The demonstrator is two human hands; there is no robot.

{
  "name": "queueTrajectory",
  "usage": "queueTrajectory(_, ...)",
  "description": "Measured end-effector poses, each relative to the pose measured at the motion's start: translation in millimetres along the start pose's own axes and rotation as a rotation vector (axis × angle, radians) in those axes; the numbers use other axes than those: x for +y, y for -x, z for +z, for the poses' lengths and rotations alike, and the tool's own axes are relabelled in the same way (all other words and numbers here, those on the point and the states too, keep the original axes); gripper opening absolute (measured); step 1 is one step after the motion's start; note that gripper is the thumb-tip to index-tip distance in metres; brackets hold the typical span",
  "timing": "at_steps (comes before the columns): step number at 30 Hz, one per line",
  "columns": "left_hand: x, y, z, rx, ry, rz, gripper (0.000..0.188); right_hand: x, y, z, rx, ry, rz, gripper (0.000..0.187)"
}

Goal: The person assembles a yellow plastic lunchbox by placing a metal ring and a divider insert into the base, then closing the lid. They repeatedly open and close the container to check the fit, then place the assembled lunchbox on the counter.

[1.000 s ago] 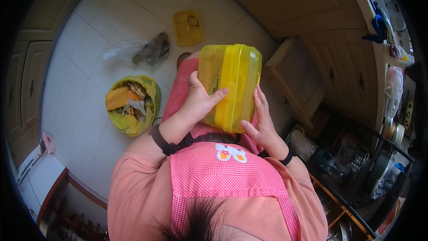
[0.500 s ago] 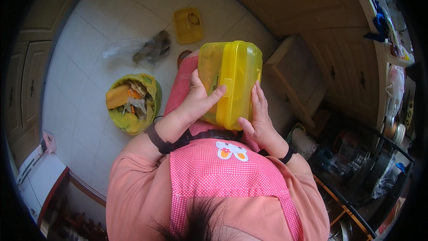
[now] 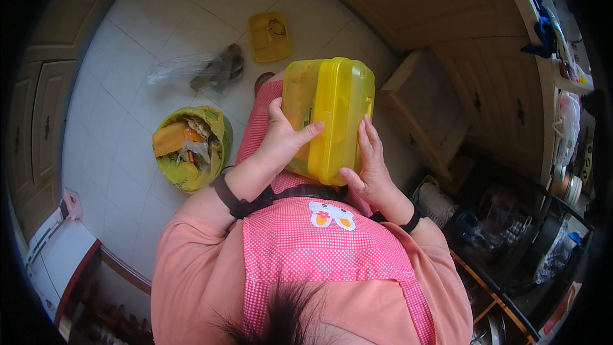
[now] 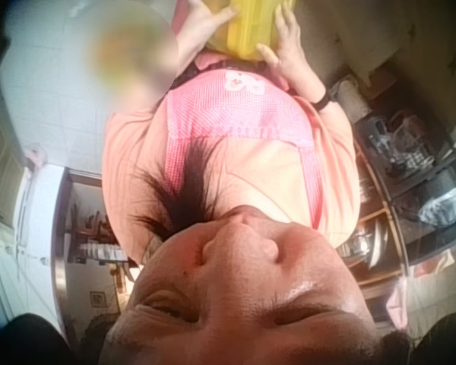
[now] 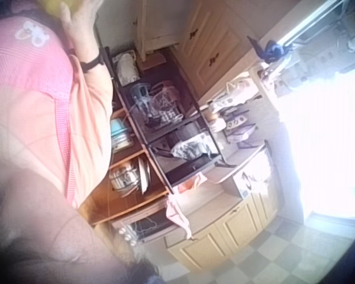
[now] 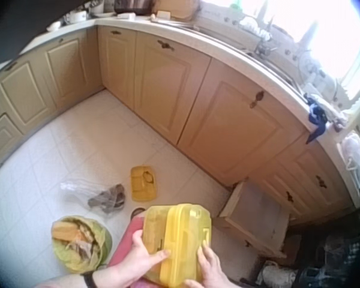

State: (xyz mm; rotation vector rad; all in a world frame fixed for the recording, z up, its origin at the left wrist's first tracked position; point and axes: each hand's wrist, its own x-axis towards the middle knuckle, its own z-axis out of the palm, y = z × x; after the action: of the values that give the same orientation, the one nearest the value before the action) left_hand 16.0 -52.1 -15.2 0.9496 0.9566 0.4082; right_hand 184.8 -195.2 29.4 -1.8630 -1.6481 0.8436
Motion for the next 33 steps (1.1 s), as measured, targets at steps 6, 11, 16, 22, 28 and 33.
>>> queueTrajectory(6,2.7,-4.1,0.2,0.031,0.043,0.045,0.079,-2.0,-3.1,1.7,0.026,0.005,0.002,0.087)
queueTrajectory(11,5.2,1.5,-9.4,-0.033,0.178,-0.008,0.081,14.6,-5.0,-2.4,0.095,-0.180,-0.076,0.063)
queueTrajectory(16,-9.7,-1.8,-24.6,-0.105,0.105,0.052,0.092,39.8,-1.8,-1.0,0.342,-0.275,0.299,0.048)
queueTrajectory(22,-16.7,0.8,-35.5,-0.072,-0.165,0.143,0.083,29.4,-4.5,1.3,0.122,-0.774,0.461,0.075)
queueTrajectory(28,-13.1,10.0,-21.6,-0.288,0.498,0.006,0.051,3.0,-4.3,-29.0,0.243,-0.241,0.241,0.084)
queueTrajectory(33,-14.3,6.7,-22.2,-0.285,0.360,-0.146,0.046,-1.0,2.2,-24.8,0.284,0.018,0.252,0.085)
